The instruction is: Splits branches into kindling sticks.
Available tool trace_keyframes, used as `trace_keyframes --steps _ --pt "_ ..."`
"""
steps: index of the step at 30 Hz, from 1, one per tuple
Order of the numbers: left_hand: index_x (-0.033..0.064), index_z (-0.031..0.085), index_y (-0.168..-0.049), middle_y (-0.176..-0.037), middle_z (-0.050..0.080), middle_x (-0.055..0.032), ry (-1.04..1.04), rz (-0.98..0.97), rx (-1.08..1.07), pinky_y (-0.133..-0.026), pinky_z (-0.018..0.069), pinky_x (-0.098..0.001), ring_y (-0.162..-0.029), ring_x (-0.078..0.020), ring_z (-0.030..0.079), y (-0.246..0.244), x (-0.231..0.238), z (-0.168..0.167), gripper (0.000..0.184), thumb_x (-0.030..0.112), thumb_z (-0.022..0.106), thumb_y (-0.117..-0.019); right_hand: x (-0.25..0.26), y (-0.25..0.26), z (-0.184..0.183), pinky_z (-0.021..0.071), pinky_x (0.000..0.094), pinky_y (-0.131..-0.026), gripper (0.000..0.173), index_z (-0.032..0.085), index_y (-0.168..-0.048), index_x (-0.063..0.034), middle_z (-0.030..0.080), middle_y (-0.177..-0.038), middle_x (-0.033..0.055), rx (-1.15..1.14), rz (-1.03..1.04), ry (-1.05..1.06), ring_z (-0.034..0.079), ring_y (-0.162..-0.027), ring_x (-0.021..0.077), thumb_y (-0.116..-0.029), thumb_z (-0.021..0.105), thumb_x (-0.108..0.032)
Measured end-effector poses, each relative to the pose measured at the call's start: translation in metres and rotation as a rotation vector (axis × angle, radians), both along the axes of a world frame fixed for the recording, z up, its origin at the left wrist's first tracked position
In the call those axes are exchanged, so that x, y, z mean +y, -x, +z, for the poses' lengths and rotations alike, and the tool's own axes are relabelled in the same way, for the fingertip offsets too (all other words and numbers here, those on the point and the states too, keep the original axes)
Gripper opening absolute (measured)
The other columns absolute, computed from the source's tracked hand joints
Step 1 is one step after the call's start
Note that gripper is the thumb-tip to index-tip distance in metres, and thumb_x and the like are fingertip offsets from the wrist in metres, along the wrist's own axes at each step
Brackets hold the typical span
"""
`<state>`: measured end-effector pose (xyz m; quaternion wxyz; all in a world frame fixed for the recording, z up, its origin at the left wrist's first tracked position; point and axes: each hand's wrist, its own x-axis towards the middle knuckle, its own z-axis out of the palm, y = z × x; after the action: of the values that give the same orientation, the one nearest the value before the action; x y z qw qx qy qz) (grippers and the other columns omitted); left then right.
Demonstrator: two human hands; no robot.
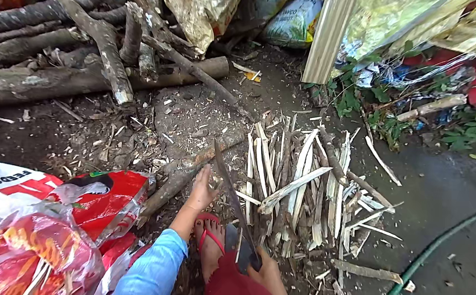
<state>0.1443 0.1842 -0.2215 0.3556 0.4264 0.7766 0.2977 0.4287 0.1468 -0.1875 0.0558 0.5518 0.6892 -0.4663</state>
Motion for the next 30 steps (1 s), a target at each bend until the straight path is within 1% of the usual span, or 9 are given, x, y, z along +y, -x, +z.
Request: trace_keyframes --steps 4,7,8,13,15,18,20,26,30 --pt "-0.0076 0.018 -0.16 -0.161 0.031 -0.0333 -0.107 0.216 0.037 -0.122 0.033 -0.053 -0.149 -0.0451 0.036 0.02 -0.037 0.003 0.094 -0.005 0.072 -0.0825 -0.011 0.004 -0.005 0.0577 0.0563 -0.078 0.037 0.067 -0.113 0.0138 0.071 -0.087 0.0278 0.09 -0.074 -0.136 0.072 -0.079 0.0403 -0.0834 0.074 -0.007" --pt "-0.0047 0.018 -0.162 -0.161 0.031 -0.0318 -0.02 0.25 0.044 -0.123 0.0324 -0.0504 -0.15 -0.0427 0.035 0.022 -0.059 -0.008 0.092 -0.004 0.069 -0.0849 0.008 0.015 -0.029 0.0532 0.0573 -0.096 0.047 0.06 -0.133 0.006 0.071 -0.109 0.0281 -0.15 -0.043 0.164 0.07 -0.105 0.0419 -0.0921 0.071 -0.013" --pt "-0.0043 0.018 -0.162 -0.161 0.031 -0.0318 -0.005 0.254 0.048 -0.123 0.0324 -0.05 -0.15 -0.0425 0.036 0.021 -0.062 -0.011 0.091 -0.003 0.069 -0.086 0.014 0.017 -0.034 0.053 0.0574 -0.096 0.048 0.059 -0.135 0.005 0.071 -0.11 0.0278 -0.157 -0.051 0.187 0.07 -0.105 0.0414 -0.0916 0.071 -0.014" --pt "-0.0055 0.023 -0.16 -0.158 0.036 -0.0323 -0.003 0.295 0.044 -0.121 0.0351 -0.0489 -0.147 -0.0428 0.04 0.018 -0.069 -0.007 0.084 -0.001 0.069 -0.0897 0.01 0.011 -0.012 0.0554 0.0537 -0.077 0.042 0.064 -0.119 0.0117 0.07 -0.086 0.0243 0.103 -0.123 -0.027 0.069 -0.079 0.0354 -0.0834 0.073 -0.009" --pt "-0.0056 0.025 -0.159 -0.157 0.038 -0.0323 -0.01 0.308 0.043 -0.119 0.0371 -0.0493 -0.145 -0.0429 0.042 0.02 -0.069 -0.006 0.081 -0.001 0.068 -0.0901 -0.001 0.012 -0.016 0.0563 0.0546 -0.076 0.041 0.065 -0.117 0.0142 0.07 -0.085 0.0266 0.143 -0.137 -0.106 0.07 -0.077 0.0377 -0.0826 0.073 -0.008" --pt "-0.0037 0.025 -0.16 -0.157 0.038 -0.0303 0.04 0.311 0.025 -0.12 0.0367 -0.0491 -0.145 -0.0409 0.042 0.021 -0.067 -0.007 0.078 0.002 0.067 -0.0933 0.004 0.015 -0.042 0.0521 0.0579 -0.098 0.047 0.061 -0.132 0.0063 0.07 -0.112 0.0286 -0.152 -0.016 0.189 0.069 -0.107 0.0417 -0.0918 0.072 -0.017" --pt "-0.0034 0.026 -0.159 -0.157 0.04 -0.0297 0.038 0.31 0.021 -0.12 0.0369 -0.0489 -0.145 -0.0403 0.043 0.02 -0.064 -0.007 0.078 0.002 0.067 -0.0937 0.008 0.011 -0.065 0.0491 0.059 -0.104 0.051 0.058 -0.137 0.0024 0.068 -0.124 0.0272 -0.276 0.069 0.313 0.066 -0.118 0.0412 -0.0936 0.071 -0.021" --pt "-0.0048 0.032 -0.157 -0.153 0.044 -0.0305 0.042 0.275 0.007 -0.119 0.037 -0.0487 -0.143 -0.0409 0.045 0.014 -0.067 -0.015 0.075 0.007 0.07 -0.0935 0.012 0.004 -0.047 0.052 0.0582 -0.099 0.05 0.06 -0.136 0.0004 0.071 -0.116 0.0252 -0.3 0.064 0.264 0.069 -0.112 0.0401 -0.0923 0.071 -0.021" --pt "-0.0002 0.05 -0.148 -0.155 0.046 -0.0242 0.206 0.039 0.026 -0.121 0.0364 -0.0494 -0.145 -0.0381 0.044 -0.004 -0.051 -0.023 0.057 0.002 0.066 -0.0932 0.021 0.008 -0.038 0.0533 0.0568 -0.095 0.048 0.061 -0.132 0.0024 0.072 -0.109 0.0248 -0.266 0.047 0.224 0.07 -0.106 0.0394 -0.0902 0.071 -0.019"
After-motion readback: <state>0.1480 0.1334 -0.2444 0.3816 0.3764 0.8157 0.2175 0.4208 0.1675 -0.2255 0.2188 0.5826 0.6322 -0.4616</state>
